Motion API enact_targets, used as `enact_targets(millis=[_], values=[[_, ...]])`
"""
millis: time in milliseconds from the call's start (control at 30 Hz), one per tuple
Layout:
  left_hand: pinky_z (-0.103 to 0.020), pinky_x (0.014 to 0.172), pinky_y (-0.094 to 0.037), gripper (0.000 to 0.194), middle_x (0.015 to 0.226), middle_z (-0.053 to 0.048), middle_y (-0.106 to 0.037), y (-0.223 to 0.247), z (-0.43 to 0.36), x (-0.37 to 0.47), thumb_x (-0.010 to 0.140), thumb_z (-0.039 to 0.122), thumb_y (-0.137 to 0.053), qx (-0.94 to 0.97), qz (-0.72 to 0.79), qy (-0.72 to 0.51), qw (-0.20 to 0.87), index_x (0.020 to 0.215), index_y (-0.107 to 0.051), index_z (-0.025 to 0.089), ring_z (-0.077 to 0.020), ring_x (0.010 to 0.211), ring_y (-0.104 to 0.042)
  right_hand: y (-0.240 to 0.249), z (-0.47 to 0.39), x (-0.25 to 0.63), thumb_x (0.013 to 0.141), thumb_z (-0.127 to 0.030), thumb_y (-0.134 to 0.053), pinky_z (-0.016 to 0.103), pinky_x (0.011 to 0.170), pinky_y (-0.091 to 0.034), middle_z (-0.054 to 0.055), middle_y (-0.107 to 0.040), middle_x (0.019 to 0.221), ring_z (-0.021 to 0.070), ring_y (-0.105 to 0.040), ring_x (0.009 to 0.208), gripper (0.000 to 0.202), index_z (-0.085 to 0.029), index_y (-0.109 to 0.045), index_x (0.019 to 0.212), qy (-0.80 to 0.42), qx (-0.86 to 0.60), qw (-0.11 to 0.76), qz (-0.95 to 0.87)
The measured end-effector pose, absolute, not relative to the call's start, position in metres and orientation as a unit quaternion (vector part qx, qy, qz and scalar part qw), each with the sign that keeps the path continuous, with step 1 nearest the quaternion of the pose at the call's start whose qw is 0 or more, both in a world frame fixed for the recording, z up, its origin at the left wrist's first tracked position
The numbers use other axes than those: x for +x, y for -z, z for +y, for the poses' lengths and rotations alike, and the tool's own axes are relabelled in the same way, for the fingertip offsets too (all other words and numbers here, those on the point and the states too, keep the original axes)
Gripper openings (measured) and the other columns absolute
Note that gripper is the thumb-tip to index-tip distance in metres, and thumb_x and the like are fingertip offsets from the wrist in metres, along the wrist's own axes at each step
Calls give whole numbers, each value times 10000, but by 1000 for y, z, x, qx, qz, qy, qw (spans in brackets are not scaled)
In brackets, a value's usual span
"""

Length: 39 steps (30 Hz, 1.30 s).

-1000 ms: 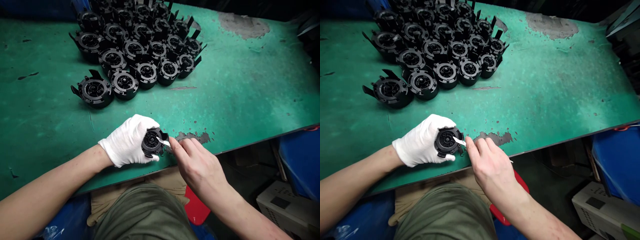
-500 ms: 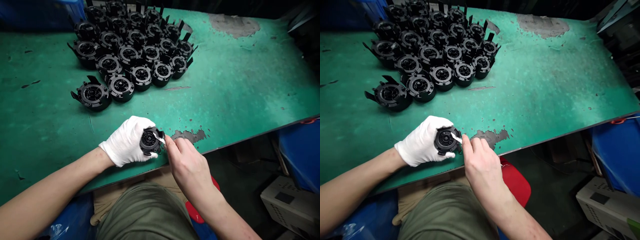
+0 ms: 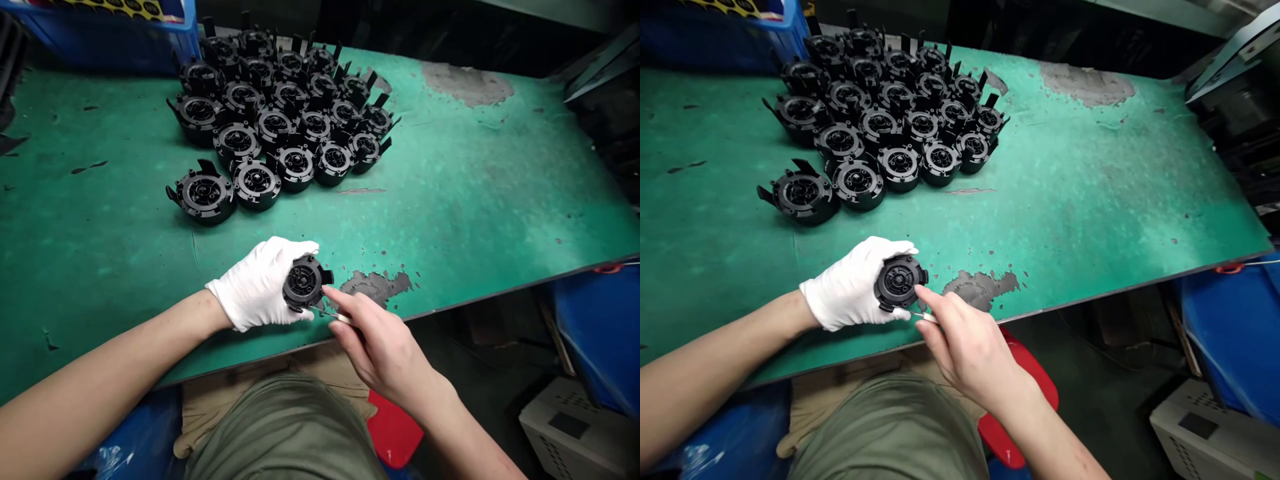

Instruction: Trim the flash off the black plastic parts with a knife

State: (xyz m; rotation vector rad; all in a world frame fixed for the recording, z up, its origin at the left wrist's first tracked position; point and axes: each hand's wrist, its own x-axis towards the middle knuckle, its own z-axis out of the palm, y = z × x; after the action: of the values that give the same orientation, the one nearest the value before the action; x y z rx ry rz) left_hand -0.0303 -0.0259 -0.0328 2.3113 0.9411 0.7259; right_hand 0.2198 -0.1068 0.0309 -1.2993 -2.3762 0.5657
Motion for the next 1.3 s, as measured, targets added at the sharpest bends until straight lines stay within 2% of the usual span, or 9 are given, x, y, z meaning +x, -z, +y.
enact_targets(millis=[167, 333, 400, 567, 767, 833, 967, 1133, 1300], values=[[-555, 1106, -572, 955, 1385, -212, -690, 33, -25, -30, 762, 665, -850, 860, 345, -271, 262, 1497, -514, 156, -402, 1257, -697, -30, -95, 213, 1140, -269, -500, 291, 578, -441, 20, -658, 899, 164, -640, 698, 353, -180, -580, 1472, -92, -463, 81, -878], [-539, 1090, -588, 959, 1361, -195, -703, 32, -23, -28, 715, 658, -886, 860, 347, -258, 269, 1461, -541, 165, -398, 1240, -707, -33, -92, 224, 1104, -193, -540, 284, 662, -475, 33, -663, 898, 158, -656, 756, 104, -173, -641, 1094, -97, -479, 148, -859], [-543, 1089, -587, 968, 1353, -195, -710, 32, -23, -28, 702, 655, -899, 860, 347, -257, 274, 1457, -547, 164, -400, 1233, -709, -34, -94, 225, 1099, -170, -542, 281, 692, -494, 36, -664, 918, 158, -659, 780, 103, -171, -635, 1145, -113, -481, 168, -853], [-550, 1070, -592, 926, 1315, -196, -727, 28, -22, -27, 709, 672, -888, 855, 351, -259, 281, 1414, -580, 158, -398, 1201, -720, -29, -100, 219, 1121, -187, -514, 286, 653, -485, 35, -666, 943, 163, -652, 774, 361, -162, -551, 1479, -145, -457, 135, -867], [-502, 998, -614, 797, 1226, -165, -747, 21, -20, -25, 686, 625, -914, 861, 352, -234, 284, 1279, -650, 163, -379, 1119, -740, -22, -103, 229, 1083, -143, -571, 300, 726, -513, 47, -670, 936, 175, -658, 812, 107, -175, -636, 1163, -134, -485, 187, -844], [-508, 1010, -608, 840, 1245, -176, -742, 22, -21, -25, 688, 642, -909, 859, 351, -241, 283, 1314, -637, 153, -386, 1136, -733, -21, -103, 230, 1084, -130, -557, 296, 735, -528, 52, -664, 971, 175, -657, 833, 216, -167, -621, 1287, -168, -482, 197, -837], [-497, 1018, -592, 829, 1211, -162, -748, 21, -20, -24, 683, 675, -902, 856, 354, -244, 287, 1282, -649, 161, -373, 1119, -732, -20, -102, 229, 1104, -131, -491, 280, 634, -505, 25, -623, 940, 162, -613, 737, 421, -215, -545, 1513, -219, -452, 140, -853], [-394, 867, -580, 494, 982, -67, -748, 11, -17, -20, 745, 547, -878, 850, 343, -209, 340, 1048, -686, 207, -280, 906, -738, -17, -99, 226, 1075, -111, -532, 313, 722, -533, 45, -672, 956, 185, -668, 826, 332, -178, -605, 1391, -176, -461, 187, -849], [-399, 872, -581, 503, 1029, -90, -753, 10, -16, -19, 736, 526, -876, 850, 345, -214, 336, 1073, -693, 201, -301, 949, -742, -13, -100, 228, 1070, -100, -529, 317, 725, -549, 57, -712, 993, 188, -704, 841, 355, -171, -586, 1413, -164, -470, 177, -849]])
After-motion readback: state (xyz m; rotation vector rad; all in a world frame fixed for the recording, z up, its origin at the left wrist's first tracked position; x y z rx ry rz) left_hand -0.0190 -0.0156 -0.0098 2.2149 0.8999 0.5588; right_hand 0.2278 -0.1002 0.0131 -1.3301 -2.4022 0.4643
